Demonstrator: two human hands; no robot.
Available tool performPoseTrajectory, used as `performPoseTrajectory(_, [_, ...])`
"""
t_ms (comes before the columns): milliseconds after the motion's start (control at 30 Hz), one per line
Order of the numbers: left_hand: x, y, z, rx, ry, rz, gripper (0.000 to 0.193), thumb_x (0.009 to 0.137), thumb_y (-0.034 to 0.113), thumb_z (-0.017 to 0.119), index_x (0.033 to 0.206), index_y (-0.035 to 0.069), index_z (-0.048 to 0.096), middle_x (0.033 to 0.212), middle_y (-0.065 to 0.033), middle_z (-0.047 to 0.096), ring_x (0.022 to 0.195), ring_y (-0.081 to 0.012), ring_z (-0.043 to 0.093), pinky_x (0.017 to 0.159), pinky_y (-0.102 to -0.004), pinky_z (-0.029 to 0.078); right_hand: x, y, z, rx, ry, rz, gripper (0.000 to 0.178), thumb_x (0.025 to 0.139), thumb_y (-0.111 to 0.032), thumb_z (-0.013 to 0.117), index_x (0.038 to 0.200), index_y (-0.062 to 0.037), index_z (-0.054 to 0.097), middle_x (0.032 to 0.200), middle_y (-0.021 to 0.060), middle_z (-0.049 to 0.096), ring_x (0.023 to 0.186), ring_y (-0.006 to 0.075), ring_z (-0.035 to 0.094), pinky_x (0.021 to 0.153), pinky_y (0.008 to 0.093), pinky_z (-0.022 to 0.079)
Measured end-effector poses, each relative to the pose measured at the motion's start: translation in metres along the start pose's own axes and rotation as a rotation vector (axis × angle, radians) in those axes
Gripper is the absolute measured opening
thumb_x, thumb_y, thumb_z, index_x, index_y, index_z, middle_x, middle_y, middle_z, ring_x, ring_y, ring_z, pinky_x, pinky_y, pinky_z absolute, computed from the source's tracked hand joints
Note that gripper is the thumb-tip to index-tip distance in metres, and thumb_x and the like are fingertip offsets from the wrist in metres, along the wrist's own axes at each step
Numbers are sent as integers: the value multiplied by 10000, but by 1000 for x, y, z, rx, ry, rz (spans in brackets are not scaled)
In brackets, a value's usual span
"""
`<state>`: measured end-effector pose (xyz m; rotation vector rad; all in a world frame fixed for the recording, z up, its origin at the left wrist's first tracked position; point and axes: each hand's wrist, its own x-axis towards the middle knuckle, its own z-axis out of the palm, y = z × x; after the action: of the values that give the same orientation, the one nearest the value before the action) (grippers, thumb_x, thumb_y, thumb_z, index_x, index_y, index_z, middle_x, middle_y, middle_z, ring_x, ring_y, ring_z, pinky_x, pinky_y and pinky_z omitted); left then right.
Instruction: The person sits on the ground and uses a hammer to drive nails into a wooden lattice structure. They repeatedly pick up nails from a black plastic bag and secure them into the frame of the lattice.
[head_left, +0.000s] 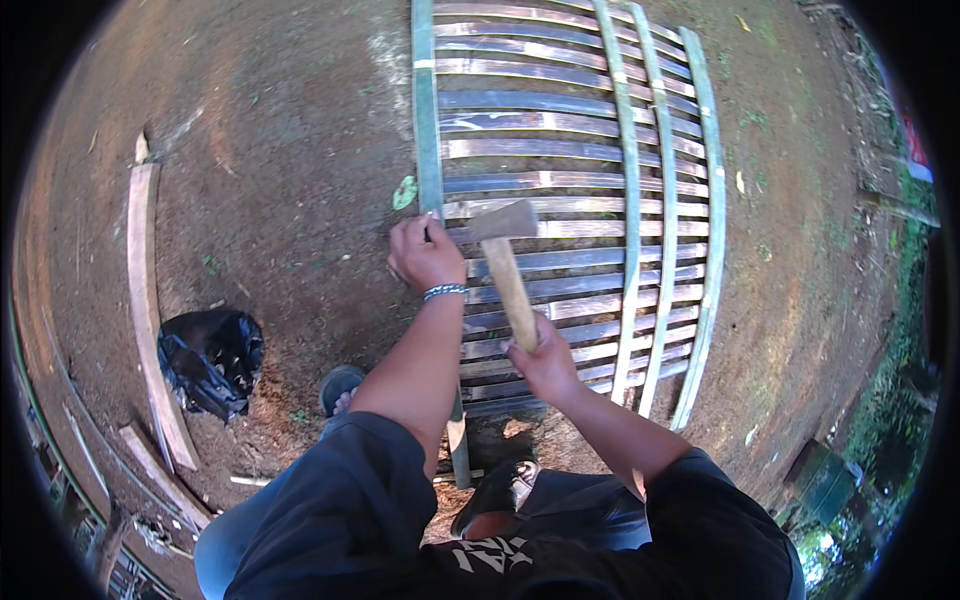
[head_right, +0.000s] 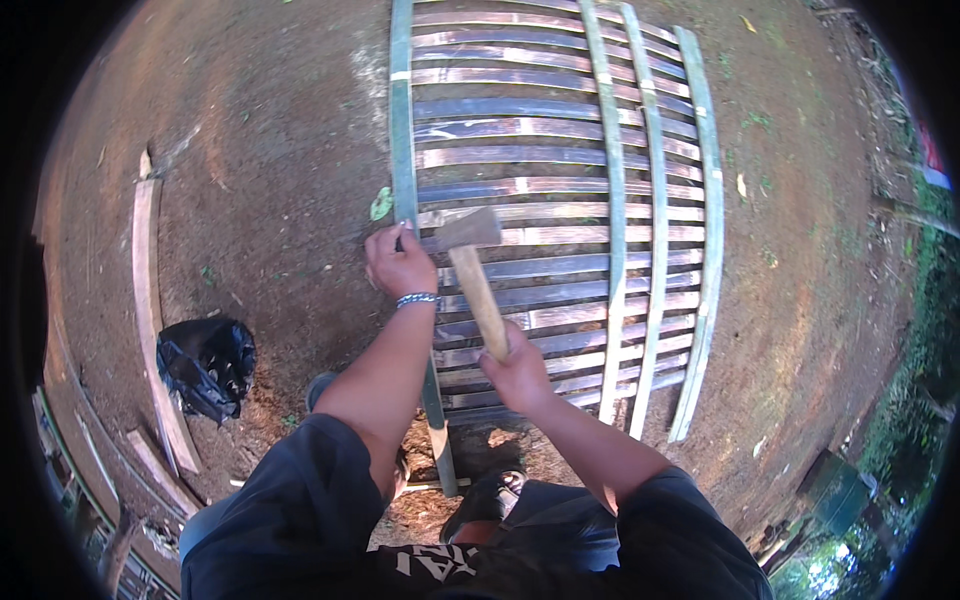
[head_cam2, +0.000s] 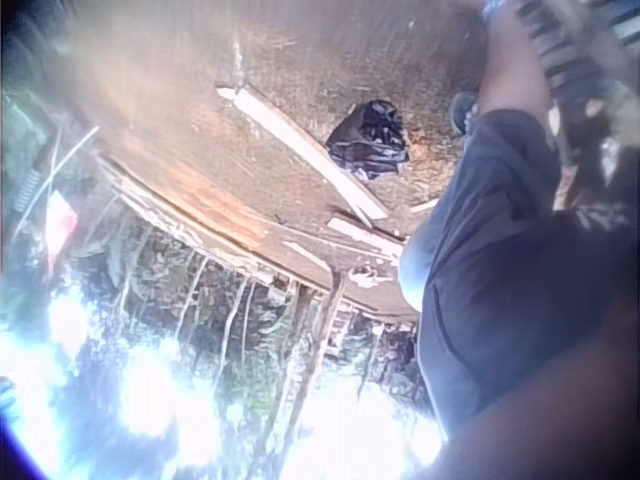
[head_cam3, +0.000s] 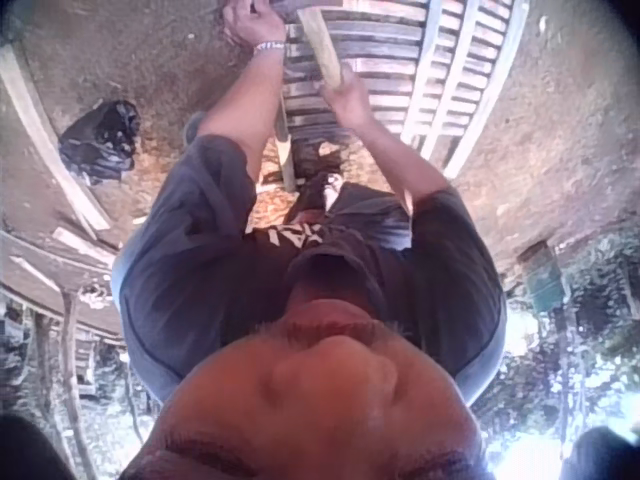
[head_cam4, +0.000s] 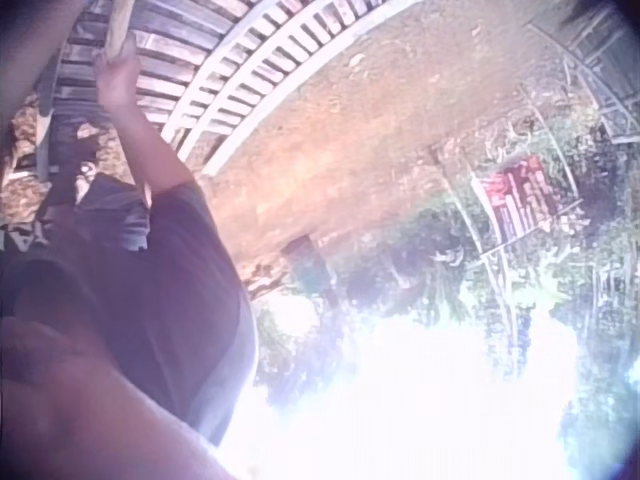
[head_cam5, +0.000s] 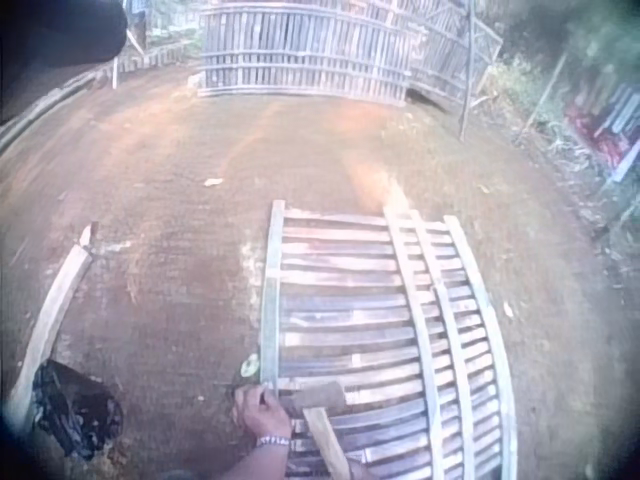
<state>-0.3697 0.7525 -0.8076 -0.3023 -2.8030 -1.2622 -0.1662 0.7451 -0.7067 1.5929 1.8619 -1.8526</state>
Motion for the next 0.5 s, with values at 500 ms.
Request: performPoseTrajectory(500, [-1,2,-1,0,-15,4,54,896,199,714,915,152,731,1011,-44,677,998,-281,648,908,-468,450,-19,-13,-11,-151,53,-61,480,953,-147,632,1407,-69,497,976,239,699,936,400,709,824,440,549])
